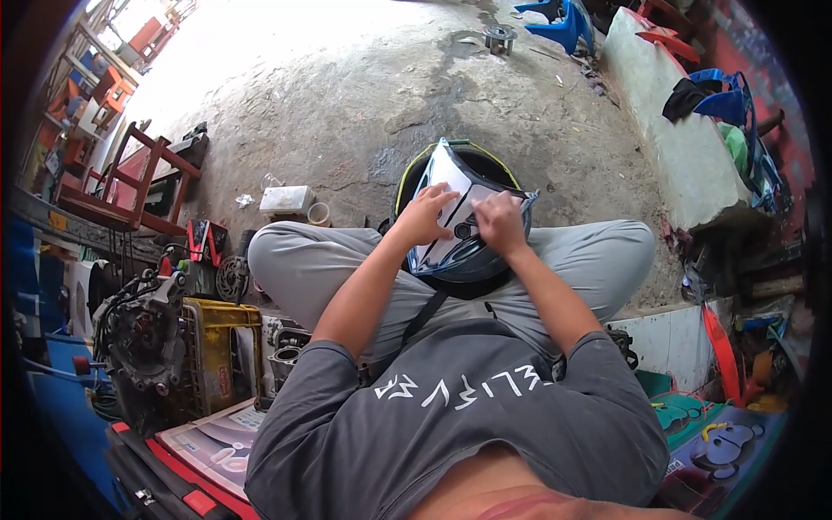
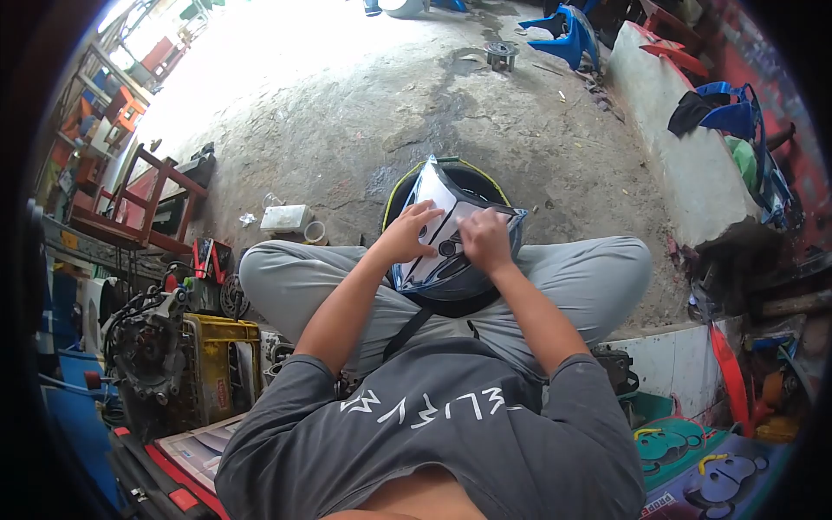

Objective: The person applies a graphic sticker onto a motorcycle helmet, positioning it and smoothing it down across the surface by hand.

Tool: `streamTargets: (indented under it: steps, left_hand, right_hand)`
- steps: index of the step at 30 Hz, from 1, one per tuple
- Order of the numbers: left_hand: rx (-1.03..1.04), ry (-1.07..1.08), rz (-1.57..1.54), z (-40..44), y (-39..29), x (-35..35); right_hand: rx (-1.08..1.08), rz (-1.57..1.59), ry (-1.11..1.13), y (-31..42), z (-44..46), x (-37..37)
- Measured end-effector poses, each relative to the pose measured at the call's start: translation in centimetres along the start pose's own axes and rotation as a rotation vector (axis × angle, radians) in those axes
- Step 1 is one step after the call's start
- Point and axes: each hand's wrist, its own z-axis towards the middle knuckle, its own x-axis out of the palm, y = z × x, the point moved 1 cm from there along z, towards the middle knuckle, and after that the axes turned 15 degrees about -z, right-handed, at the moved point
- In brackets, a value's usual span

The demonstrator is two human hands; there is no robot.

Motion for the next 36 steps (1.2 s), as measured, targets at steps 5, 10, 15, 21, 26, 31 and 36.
streamTargets:
  steps: [5,10,15,21,26,31,36]
  left_hand:
    - [-0.012,0.001,-0.025,-0.2,-0.2,-0.1]
    - [0.001,0.022,-0.022,0.0,0.0,-0.1]
    - [-0.006,0.007,-0.036,-0.2,-0.1,-0.3]
    - [-0.010,0.021,-0.018,-0.1,-0.3,-0.2]
    - [-0.017,0.011,-0.027,-0.3,-0.4,-0.3]
    - [-0.017,0.025,-0.031,-0.1,-0.3,-0.3]
    - [-0.006,0.018,-0.013,-0.1,-0.2,-0.2]
  right_hand:
    - [0.009,0.103,-0.014,-0.7,0.6,-0.2]
    - [-0.026,0.106,-0.030,0.1,0.1,0.0]
    - [0.027,0.013,-0.028,-1.1,1.0,-0.3]
    - [-0.099,0.102,-0.004,-0.2,0.1,-0.5]
    - [0.061,0.006,-0.033,-1.1,1.2,-0.6]
    - [-0.169,0.141,0.013,0.6,0.0,-0.6]
    - [0.160,0.020,-0.026,-1.4,1.2,-0.6]
